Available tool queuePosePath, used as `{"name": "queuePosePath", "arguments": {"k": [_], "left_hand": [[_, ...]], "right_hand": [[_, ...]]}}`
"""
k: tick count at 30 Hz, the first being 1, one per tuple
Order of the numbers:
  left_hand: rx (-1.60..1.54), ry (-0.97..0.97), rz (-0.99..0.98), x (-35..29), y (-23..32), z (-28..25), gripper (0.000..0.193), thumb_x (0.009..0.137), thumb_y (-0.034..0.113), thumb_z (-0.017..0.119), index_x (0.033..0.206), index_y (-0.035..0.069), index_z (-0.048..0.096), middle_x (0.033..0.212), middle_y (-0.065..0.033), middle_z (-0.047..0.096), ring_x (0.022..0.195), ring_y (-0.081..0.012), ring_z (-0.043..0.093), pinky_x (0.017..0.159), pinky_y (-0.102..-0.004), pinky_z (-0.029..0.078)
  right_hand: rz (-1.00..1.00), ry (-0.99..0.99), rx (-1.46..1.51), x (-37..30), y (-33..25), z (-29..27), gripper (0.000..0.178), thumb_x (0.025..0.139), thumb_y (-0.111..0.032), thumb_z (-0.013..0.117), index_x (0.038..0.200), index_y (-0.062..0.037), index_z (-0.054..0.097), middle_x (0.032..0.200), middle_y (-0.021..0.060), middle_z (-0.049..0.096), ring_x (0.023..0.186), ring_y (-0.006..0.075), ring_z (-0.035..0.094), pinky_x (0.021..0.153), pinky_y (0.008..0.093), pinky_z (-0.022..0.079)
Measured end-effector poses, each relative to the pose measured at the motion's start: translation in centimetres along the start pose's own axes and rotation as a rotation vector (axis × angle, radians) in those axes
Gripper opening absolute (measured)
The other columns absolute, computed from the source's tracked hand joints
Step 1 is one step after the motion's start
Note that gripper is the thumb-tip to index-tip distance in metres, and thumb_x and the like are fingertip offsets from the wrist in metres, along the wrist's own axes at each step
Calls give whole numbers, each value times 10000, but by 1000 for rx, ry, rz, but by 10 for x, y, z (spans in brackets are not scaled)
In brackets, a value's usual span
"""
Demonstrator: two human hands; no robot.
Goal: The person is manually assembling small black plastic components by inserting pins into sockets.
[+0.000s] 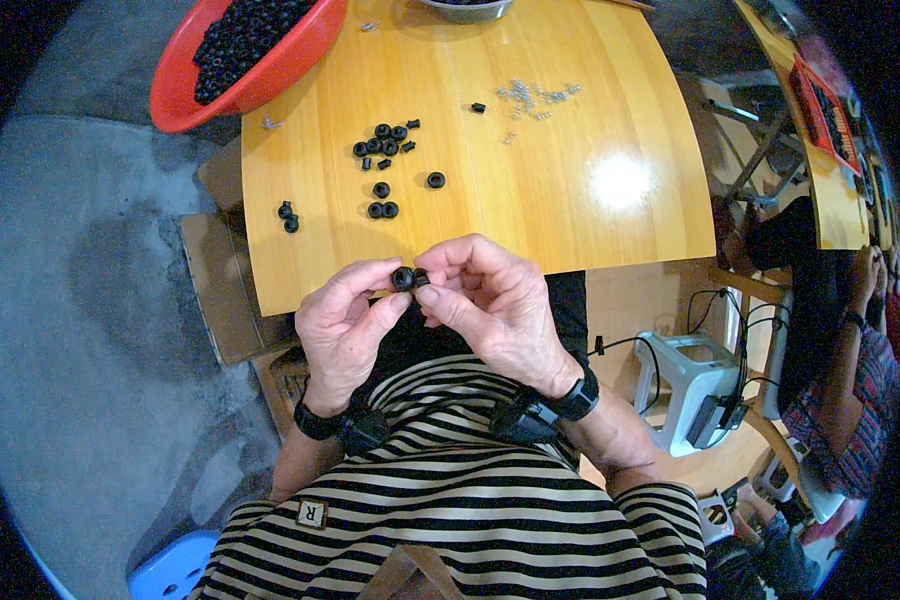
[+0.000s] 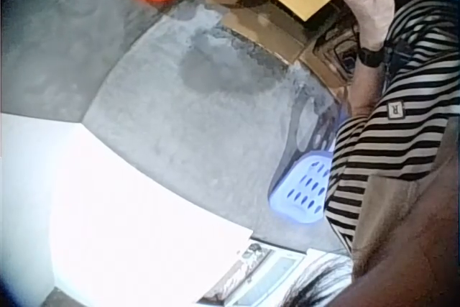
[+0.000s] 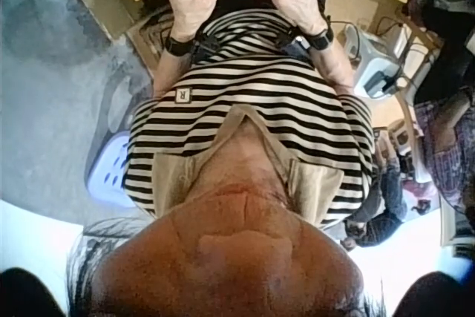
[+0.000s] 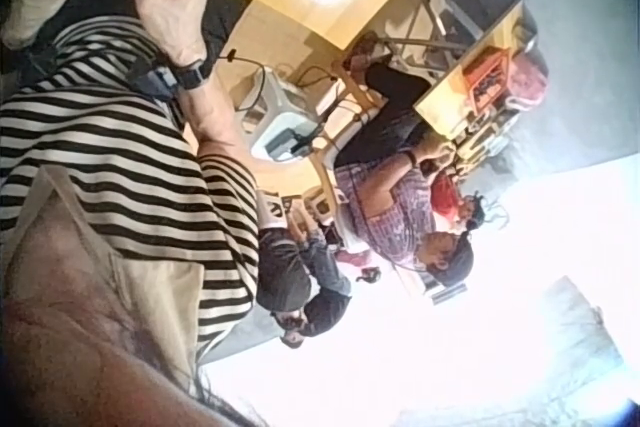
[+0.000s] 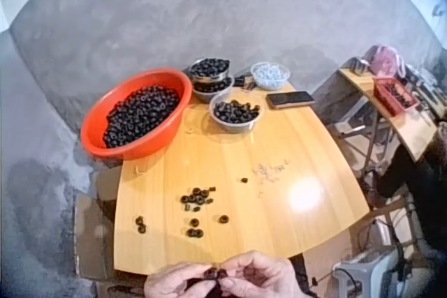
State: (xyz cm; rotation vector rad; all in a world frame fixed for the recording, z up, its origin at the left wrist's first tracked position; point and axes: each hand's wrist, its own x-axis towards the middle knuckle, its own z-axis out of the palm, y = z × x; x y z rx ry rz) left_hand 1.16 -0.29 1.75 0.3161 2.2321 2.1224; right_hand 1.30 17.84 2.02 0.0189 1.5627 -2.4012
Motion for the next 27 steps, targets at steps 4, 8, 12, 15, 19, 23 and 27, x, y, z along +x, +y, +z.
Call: {"name": "queuePosePath", "arguments": {"k": [4,8,12,15,19,23,27], "left_hand": [[44,-34,42,2,1,-2,338,796,-107,702,1125,-57,647,1022,-133,665,911,-189,645,830,-296,516],[37,-30,59,2,2,-1,339,788,-104,710,1118,-57,650,1013,-137,669,910,-194,647,825,-297,517],[45,0,132,4,-1,-1,338,772,-53,746,1098,1,678,940,-114,691,830,-179,667,732,-269,531],[-12,-3,129,3,-1,0,348,770,-60,745,1104,10,679,963,-119,686,849,-180,660,744,-268,529],[-61,-6,90,2,-1,1,358,770,-73,739,1113,13,678,993,-125,679,876,-179,653,766,-270,527],[-72,-9,107,3,0,1,359,767,-77,739,1110,7,676,988,-124,680,865,-177,653,766,-271,529],[-87,6,90,3,1,3,348,764,-71,746,1097,1,678,981,-130,686,853,-181,658,754,-272,533]], "right_hand": [[-33,-46,-6,0,-1,-2,244,900,9,651,1142,1,620,907,18,632,780,67,609,696,216,541],[-38,-61,-47,-1,0,-2,214,901,14,648,1114,-2,642,904,17,632,782,69,605,701,210,534],[-145,-61,-165,2,-1,-3,177,897,18,650,1071,-9,667,915,25,644,787,78,615,699,205,530],[-70,-58,-45,1,-2,-4,188,883,24,662,1067,-9,673,916,37,647,793,84,621,698,207,530],[-1,-13,61,0,-4,-3,197,873,28,669,1068,-3,674,917,50,645,798,87,623,699,212,532],[-94,-65,-85,0,-2,-7,180,869,41,667,1048,31,653,947,102,635,773,141,650,686,252,568],[-204,-61,-156,1,-2,-6,175,857,51,676,1030,27,666,942,105,638,787,145,644,705,256,555]]}}
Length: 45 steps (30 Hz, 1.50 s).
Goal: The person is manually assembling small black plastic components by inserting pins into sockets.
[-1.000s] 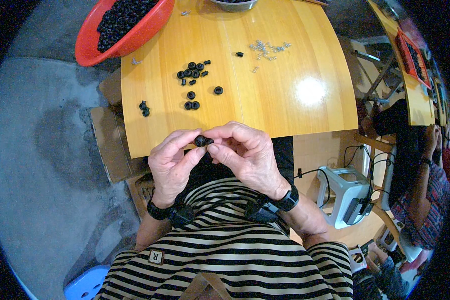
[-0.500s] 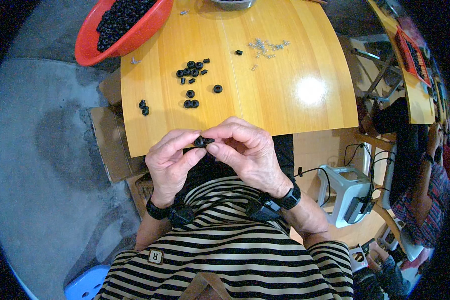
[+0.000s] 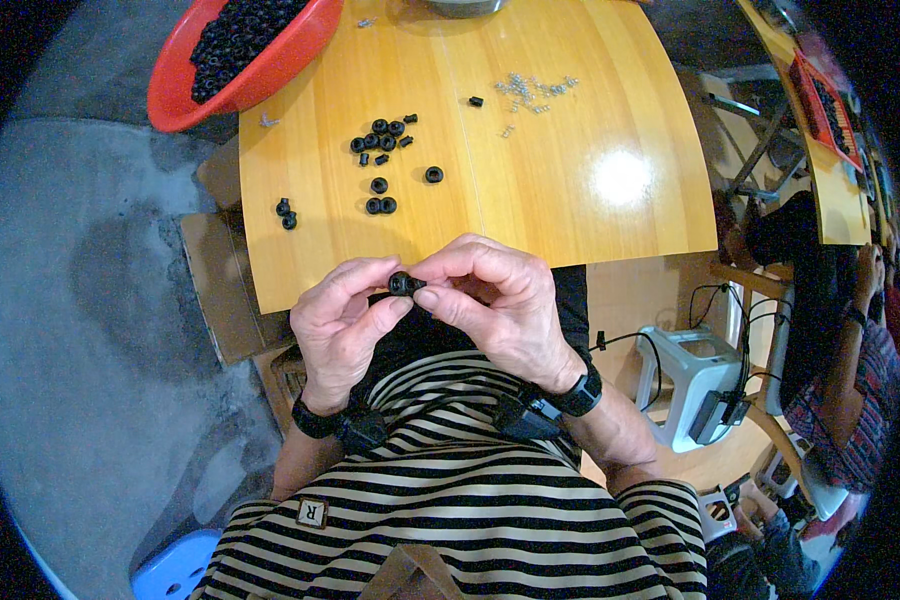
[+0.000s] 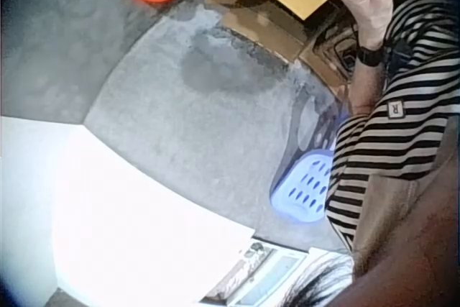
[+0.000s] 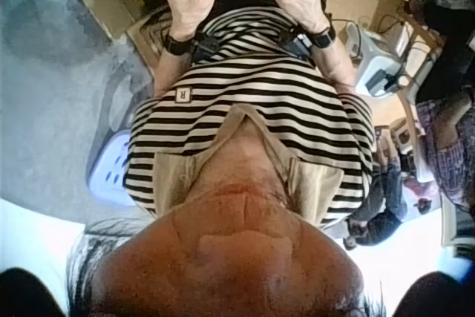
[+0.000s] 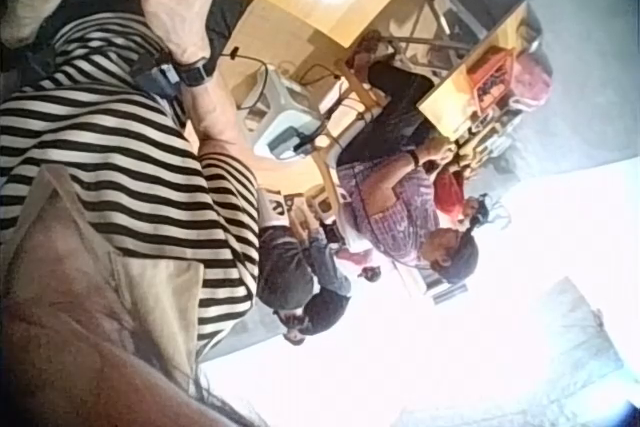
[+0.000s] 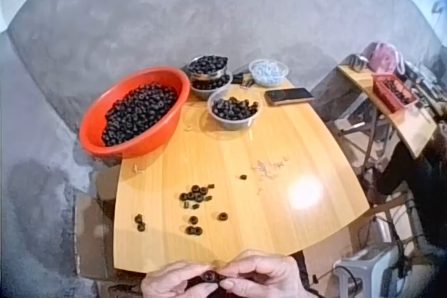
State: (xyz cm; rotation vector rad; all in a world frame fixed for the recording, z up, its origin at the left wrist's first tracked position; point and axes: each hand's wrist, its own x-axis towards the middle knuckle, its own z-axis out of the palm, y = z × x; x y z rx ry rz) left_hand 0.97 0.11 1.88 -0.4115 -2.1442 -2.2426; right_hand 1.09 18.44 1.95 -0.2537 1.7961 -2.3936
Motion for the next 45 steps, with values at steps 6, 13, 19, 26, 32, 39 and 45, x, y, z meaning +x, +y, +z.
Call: {"name": "queuePosePath", "arguments": {"k": [6,13,19,26,32,39,45], "left_hand": [[109,-14,34,1,-1,-4,316,757,-41,767,1061,4,692,932,-123,702,809,-184,673,709,-270,540],[195,-48,32,3,5,-5,316,748,-26,776,1051,20,700,903,-113,704,809,-189,679,700,-272,541],[410,-95,44,8,16,-4,299,740,-28,766,1028,3,691,874,-105,686,780,-203,666,678,-289,529],[415,-118,30,9,11,-4,285,759,-13,754,1036,-4,687,879,-107,679,765,-199,660,678,-291,525],[263,-81,-91,5,7,-4,273,787,2,741,1056,11,694,897,-96,688,781,-159,661,699,-267,522],[-235,-40,-311,-2,9,1,294,821,-84,693,1112,-60,650,947,-126,699,882,-180,671,805,-304,554],[-481,-78,-377,-4,10,0,314,841,-108,656,1151,-67,627,1015,-177,695,946,-203,676,884,-334,554]], "right_hand": [[-71,-20,-207,2,-4,-4,167,826,66,696,989,30,689,914,116,650,785,157,634,685,260,522],[-124,-42,-360,6,-13,-6,160,805,55,714,960,15,698,869,109,663,771,160,639,666,259,505],[-125,-61,-426,9,-14,-7,154,789,48,724,935,10,694,847,102,669,749,166,646,654,267,506],[-88,-109,-449,8,-14,-11,157,810,43,713,961,16,679,881,95,664,773,147,650,665,255,519],[82,-121,-262,6,-13,-15,128,861,43,671,987,24,677,911,77,654,776,118,640,681,238,536],[232,-51,169,7,-15,-18,113,902,-60,679,998,-2,684,836,60,704,693,72,615,617,206,508],[186,-41,168,3,-16,-15,125,894,-44,680,1008,7,677,855,72,703,710,87,626,620,215,517]]}}
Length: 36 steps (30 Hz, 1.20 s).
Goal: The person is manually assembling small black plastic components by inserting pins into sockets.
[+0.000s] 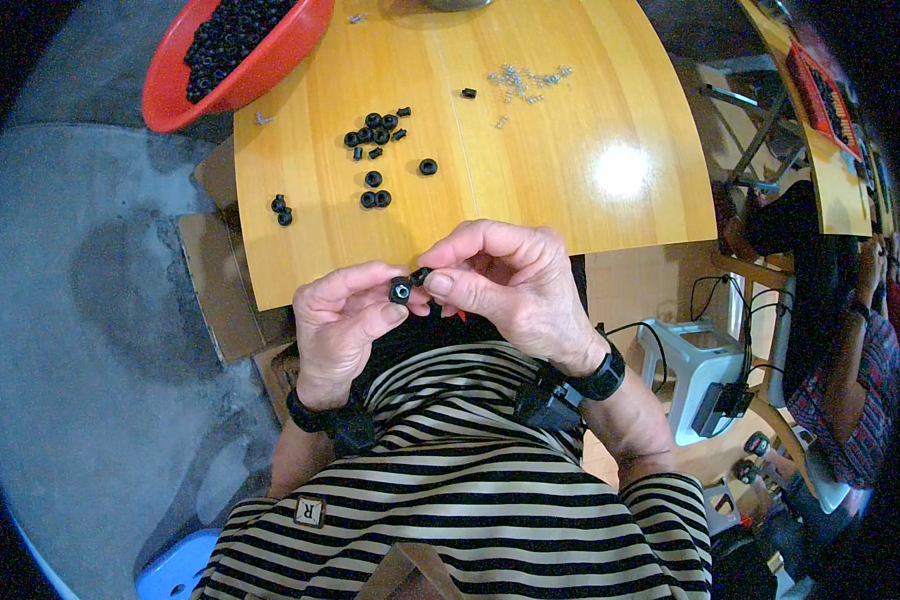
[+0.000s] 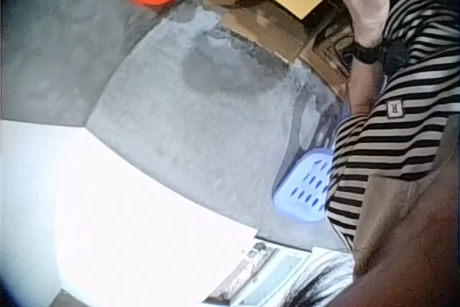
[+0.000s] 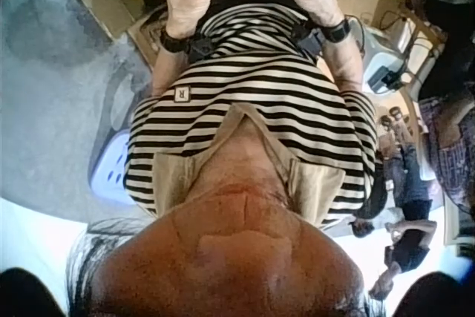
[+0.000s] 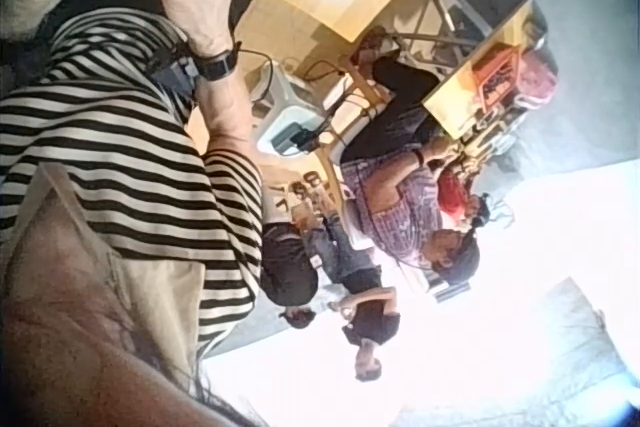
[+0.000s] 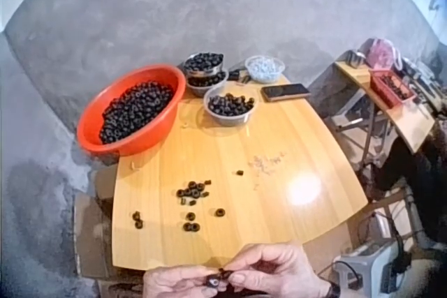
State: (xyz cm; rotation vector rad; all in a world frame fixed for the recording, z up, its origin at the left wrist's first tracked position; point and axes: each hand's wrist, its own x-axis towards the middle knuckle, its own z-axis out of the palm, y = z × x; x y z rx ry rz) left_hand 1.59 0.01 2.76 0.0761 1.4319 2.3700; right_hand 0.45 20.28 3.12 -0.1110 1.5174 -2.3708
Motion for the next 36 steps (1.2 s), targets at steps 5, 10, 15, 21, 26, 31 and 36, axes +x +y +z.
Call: {"name": "queuePosePath", "arguments": {"k": [5,10,15,21,26,31,36], "left_hand": [[-186,-55,-3,1,-5,-3,310,847,-106,644,1154,-66,626,1033,-186,693,950,-222,677,894,-351,549],[-143,-41,35,3,-8,1,301,844,-108,645,1142,-69,634,1043,-178,689,964,-222,670,892,-343,544],[-91,-29,53,5,-8,3,295,839,-116,650,1131,-78,636,1057,-175,681,960,-213,668,885,-329,545],[-29,-2,80,5,-7,4,291,825,-119,667,1112,-79,644,1052,-169,681,949,-202,666,868,-312,548],[37,13,88,6,-4,5,290,812,-114,687,1096,-65,656,1039,-163,682,942,-197,664,854,-303,551],[149,30,127,6,-4,5,290,801,-109,701,1083,-52,665,1024,-154,683,925,-188,662,830,-292,547],[254,18,176,7,-4,3,283,797,-80,719,1073,-47,673,988,-134,684,862,-164,651,768,-275,532]], "right_hand": [[-39,15,72,-3,-3,4,125,881,-17,685,1002,15,682,868,76,691,752,109,651,660,228,539],[-57,15,36,-4,-3,4,123,875,-2,686,996,16,689,869,74,686,788,124,669,686,235,551],[-66,19,23,-4,-2,3,137,870,11,684,1007,12,693,889,79,685,809,128,673,700,238,553],[-49,35,12,-4,-2,4,136,867,18,682,1003,11,695,907,84,677,825,134,673,713,238,555],[-57,43,-13,-4,-2,4,141,865,22,683,1006,14,692,908,80,670,823,135,671,721,238,554],[-98,39,-24,-5,-2,5,145,867,38,674,1010,19,689,920,78,665,824,137,667,735,237,552],[-220,11,-375,-4,-4,1,153,835,59,687,986,38,683,903,125,652,747,157,637,675,253,519]]}}
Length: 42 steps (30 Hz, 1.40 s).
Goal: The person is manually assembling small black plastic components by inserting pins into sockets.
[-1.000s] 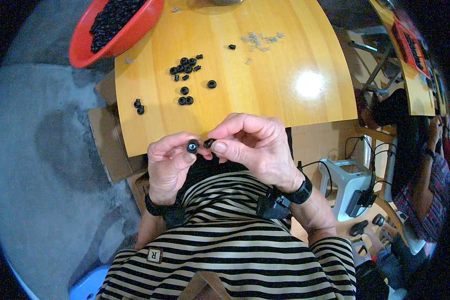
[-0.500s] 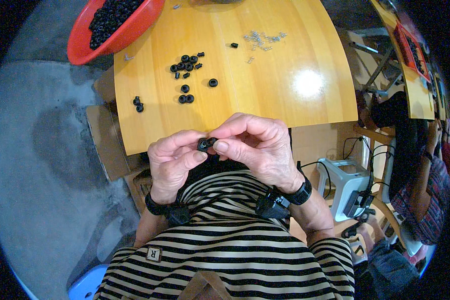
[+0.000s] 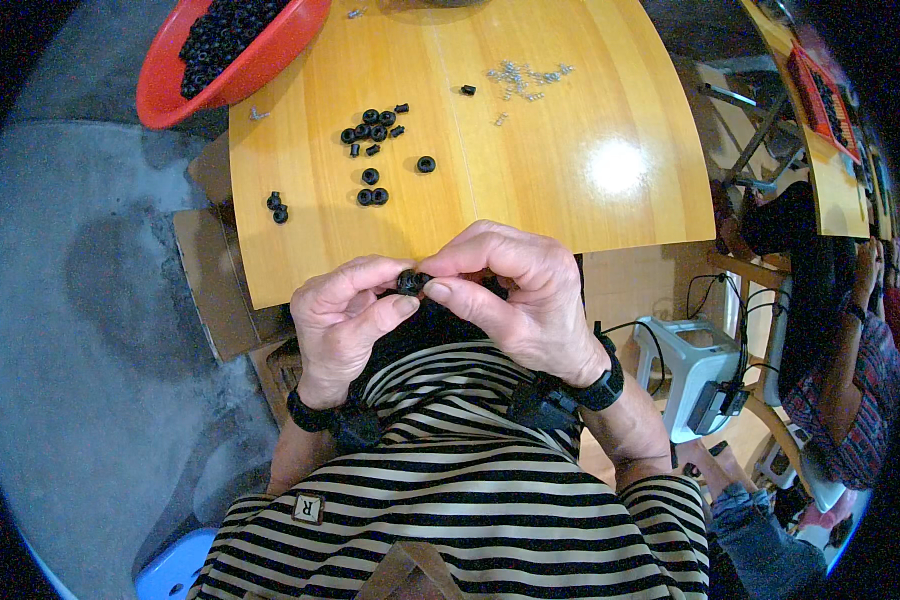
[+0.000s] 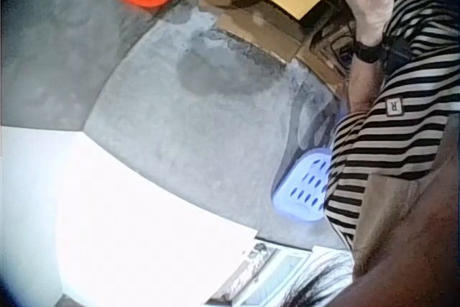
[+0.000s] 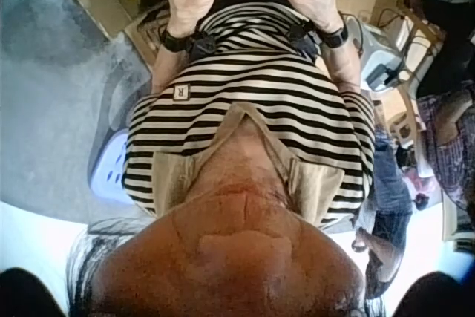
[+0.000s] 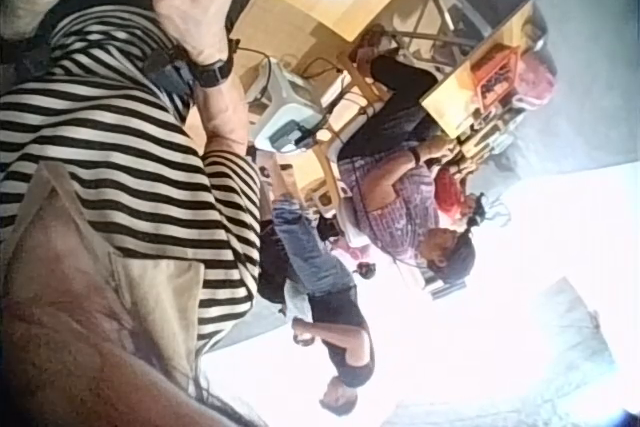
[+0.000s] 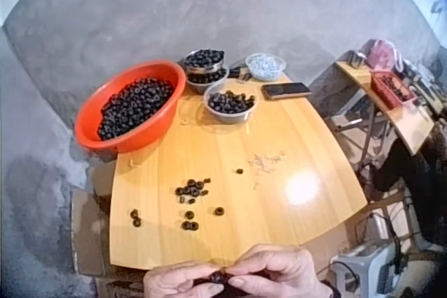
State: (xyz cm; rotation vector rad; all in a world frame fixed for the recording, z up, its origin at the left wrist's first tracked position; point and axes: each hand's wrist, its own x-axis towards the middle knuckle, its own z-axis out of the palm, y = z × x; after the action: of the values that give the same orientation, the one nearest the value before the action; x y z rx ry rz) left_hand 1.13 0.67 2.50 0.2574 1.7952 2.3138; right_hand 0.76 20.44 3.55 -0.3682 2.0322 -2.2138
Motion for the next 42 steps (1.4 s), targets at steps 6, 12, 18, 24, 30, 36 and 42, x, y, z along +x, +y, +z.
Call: {"name": "queuePosePath", "arguments": {"k": [6,12,18,24,30,36,42], "left_hand": [[364,-7,105,5,3,-3,271,775,-26,750,1039,-14,690,887,-103,685,762,-156,657,691,-255,525],[559,-16,161,9,14,1,285,764,-20,754,1040,-2,685,862,-107,676,747,-178,664,673,-277,535],[630,-20,230,10,16,3,287,741,-39,752,1014,-1,674,865,-118,668,764,-227,662,671,-301,531],[710,-68,316,12,19,3,309,713,-58,747,1003,-2,655,858,-126,650,782,-265,644,667,-333,518],[744,-85,322,10,17,3,322,712,-66,737,1015,-3,649,869,-129,646,790,-275,639,679,-342,517],[599,-117,284,10,16,4,329,721,-70,732,1034,0,659,901,-124,655,807,-257,644,703,-330,519],[563,-93,325,7,7,3,354,702,-36,775,1039,25,689,946,-100,618,899,-259,616,765,-339,514]], "right_hand": [[-134,-3,-234,7,-1,0,147,799,38,723,942,20,695,845,120,676,739,177,645,653,270,502],[-149,10,-272,6,-2,1,142,796,27,729,932,13,693,834,117,677,738,182,655,635,269,503],[-115,2,-246,6,-2,1,137,792,25,731,922,20,690,836,116,676,743,181,650,650,270,504],[-111,-27,-279,7,-4,0,129,788,18,739,908,17,693,841,117,676,747,184,648,650,271,501],[-46,-96,-175,8,2,-4,128,800,2,747,905,29,680,816,95,664,756,153,641,653,262,505],[476,-191,529,12,15,-14,161,788,-52,798,884,-39,670,786,-6,653,670,55,602,622,193,500],[544,-254,499,16,20,-14,257,756,-77,814,957,3,676,776,21,654,651,64,590,592,193,477]]}}
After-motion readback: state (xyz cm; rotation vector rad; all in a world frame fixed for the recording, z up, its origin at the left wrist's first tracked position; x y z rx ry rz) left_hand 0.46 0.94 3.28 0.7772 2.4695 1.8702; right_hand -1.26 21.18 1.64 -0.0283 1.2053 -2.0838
